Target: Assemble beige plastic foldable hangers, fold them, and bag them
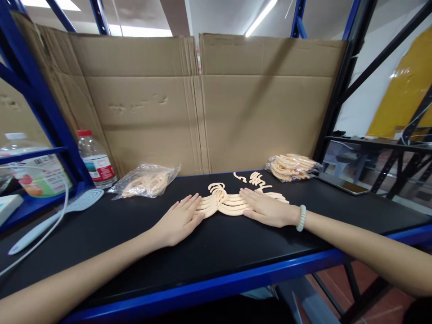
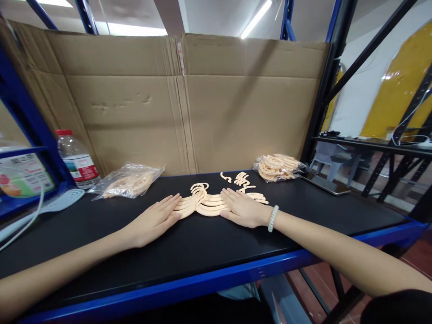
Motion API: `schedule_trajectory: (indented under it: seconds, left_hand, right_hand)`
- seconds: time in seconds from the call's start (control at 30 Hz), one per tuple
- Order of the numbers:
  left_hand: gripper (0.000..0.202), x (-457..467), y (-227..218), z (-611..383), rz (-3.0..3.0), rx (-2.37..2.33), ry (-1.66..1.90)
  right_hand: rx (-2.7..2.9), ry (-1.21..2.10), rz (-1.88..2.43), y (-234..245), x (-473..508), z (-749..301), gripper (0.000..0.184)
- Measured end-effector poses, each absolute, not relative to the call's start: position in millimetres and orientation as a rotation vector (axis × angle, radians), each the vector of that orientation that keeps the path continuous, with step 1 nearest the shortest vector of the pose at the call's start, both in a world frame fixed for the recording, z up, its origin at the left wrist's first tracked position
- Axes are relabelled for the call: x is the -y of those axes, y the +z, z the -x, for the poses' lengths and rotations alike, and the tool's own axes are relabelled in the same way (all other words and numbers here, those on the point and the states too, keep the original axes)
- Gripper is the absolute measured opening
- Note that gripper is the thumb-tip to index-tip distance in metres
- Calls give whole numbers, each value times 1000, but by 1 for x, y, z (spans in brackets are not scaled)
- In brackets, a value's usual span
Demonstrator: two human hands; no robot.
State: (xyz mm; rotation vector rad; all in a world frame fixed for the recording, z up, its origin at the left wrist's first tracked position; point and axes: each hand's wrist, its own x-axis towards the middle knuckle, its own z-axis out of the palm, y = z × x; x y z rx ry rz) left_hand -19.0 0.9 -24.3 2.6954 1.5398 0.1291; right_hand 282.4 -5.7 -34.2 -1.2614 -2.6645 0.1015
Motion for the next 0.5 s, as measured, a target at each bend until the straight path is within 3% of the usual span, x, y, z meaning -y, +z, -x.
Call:
schedule_trajectory:
  seconds: [0.5]
  left_hand:
    - [63, -35, -28, -13, -2726, -1565, 269]
  right_hand:
    - [2589, 44, 1271, -37, -33, -307, 69]
